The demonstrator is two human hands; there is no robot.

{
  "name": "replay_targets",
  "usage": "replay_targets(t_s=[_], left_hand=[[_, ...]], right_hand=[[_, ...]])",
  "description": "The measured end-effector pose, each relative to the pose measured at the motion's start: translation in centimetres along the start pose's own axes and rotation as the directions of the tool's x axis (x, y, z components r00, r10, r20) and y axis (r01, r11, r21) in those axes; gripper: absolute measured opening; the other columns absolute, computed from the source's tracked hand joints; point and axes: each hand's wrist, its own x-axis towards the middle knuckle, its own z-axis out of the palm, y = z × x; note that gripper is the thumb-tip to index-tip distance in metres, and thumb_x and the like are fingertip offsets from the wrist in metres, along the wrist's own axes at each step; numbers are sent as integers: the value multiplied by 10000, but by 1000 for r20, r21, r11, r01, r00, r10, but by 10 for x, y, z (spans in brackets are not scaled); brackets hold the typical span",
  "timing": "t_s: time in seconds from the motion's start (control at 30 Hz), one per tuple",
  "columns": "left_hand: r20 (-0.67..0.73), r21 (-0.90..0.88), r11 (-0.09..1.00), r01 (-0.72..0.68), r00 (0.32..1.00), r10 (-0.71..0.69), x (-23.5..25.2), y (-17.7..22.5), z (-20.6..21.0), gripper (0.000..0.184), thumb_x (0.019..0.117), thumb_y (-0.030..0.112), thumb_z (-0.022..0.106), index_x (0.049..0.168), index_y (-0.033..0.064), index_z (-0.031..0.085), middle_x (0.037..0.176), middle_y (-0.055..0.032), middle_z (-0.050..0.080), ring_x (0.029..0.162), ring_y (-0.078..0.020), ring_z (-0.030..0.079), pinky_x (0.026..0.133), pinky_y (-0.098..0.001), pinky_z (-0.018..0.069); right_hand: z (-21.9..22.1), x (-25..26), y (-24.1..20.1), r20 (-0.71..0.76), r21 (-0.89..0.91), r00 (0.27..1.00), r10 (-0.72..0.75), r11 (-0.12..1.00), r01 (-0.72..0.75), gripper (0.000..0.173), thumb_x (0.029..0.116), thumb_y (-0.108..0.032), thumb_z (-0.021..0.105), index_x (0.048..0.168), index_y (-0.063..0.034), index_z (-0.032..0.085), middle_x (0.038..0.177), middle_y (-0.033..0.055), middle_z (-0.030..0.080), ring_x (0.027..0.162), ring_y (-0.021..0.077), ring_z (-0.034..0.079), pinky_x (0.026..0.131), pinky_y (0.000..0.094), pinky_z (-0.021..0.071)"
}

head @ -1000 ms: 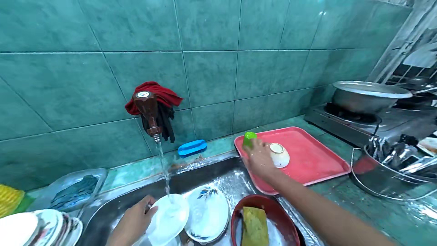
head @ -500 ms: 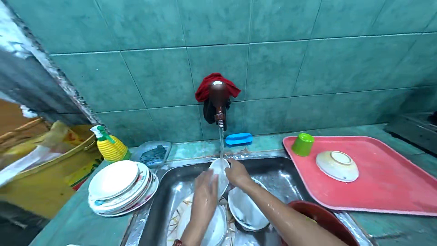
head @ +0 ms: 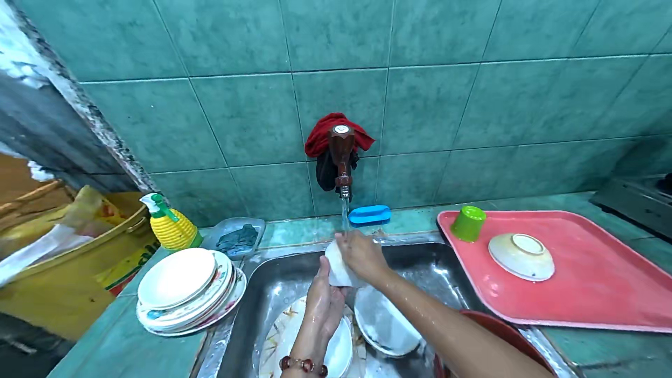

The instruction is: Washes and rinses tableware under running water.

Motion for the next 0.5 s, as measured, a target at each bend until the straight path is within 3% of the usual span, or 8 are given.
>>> replay_targets(t_s=[0.03, 0.1, 0.2, 0.27, 0.3, 0.37, 0.43, 0.5], left_hand=[[-33, -51, 998, 20, 999, -22, 1, -3, -1, 523, 1116, 421, 298, 1427, 30, 451, 1262, -163, 632, 1109, -237, 658, 937, -383, 558], [-101, -144, 989, 47, 993, -62, 5, -10, 0, 550, 1106, 474, 282, 1422, 56, 448, 1261, -151, 625, 1111, -232, 650, 929, -384, 554], [-188, -157, 985, 67, 977, -96, 14, -19, 4, 567, 1097, 515, 269, 1399, 76, 463, 1225, -150, 613, 1082, -248, 624, 895, -430, 539], [-230, -116, 986, 119, 963, -144, 20, -19, 9, 586, 1088, 553, 259, 1363, 87, 482, 1179, -153, 607, 1033, -264, 614, 836, -457, 529], [-211, -126, 980, 157, 960, -181, 20, -15, 11, 599, 1085, 564, 250, 1385, 97, 475, 1215, -169, 607, 1059, -290, 618, 847, -492, 532], [-179, -152, 963, 224, 952, -249, 18, -4, 19, 603, 1064, 604, 241, 1309, 119, 503, 1125, -163, 629, 969, -299, 644, 759, -499, 549], [-126, -164, 950, 265, 950, -286, 17, 7, 19, 596, 1050, 626, 273, 1234, 119, 528, 1028, -135, 649, 887, -260, 668, 711, -449, 570], [-133, -143, 957, 251, 954, -270, 20, 16, 15, 502, 1069, 544, 324, 1145, 101, 548, 939, -121, 647, 811, -235, 667, 680, -408, 570]], right_hand=[[-6, 6, 0, 38, 7, 998, 49, 999, -49, 543, 1093, -499, 375, 1284, -86, 673, 1340, 205, 610, 1288, 407, 556, 1021, 657, 441], [-11, 12, -5, 65, -2, 992, 112, 994, -112, 559, 1036, -546, 500, 1269, -74, 690, 1379, 240, 558, 1308, 431, 515, 1026, 621, 454], [-12, 10, -18, -6, -42, 988, 153, 987, -153, 547, 953, -526, 636, 1254, -71, 676, 1347, 218, 565, 1252, 402, 565, 973, 576, 511], [-13, 3, -26, -57, -81, 991, 117, 989, -122, 563, 958, -492, 649, 1298, -43, 640, 1316, 202, 593, 1205, 377, 609, 943, 560, 532], [-12, 0, -27, -83, -108, 994, 67, 991, -75, 555, 976, -473, 635, 1305, -26, 638, 1307, 196, 615, 1206, 366, 616, 959, 554, 525], [-6, -5, -23, -137, -196, 984, -113, 977, 85, 471, 1020, -452, 578, 1204, -32, 687, 1210, 167, 675, 1183, 325, 633, 1009, 518, 495], [9, -4, -7, -246, -270, 880, -407, 901, 341, 346, 1021, -354, 581, 942, -60, 747, 971, 111, 722, 1027, 279, 673, 938, 488, 495], [13, -6, 5, -178, -298, 800, -574, 806, 512, 331, 1028, -308, 554, 883, -82, 748, 902, 72, 716, 946, 245, 674, 909, 468, 492]])
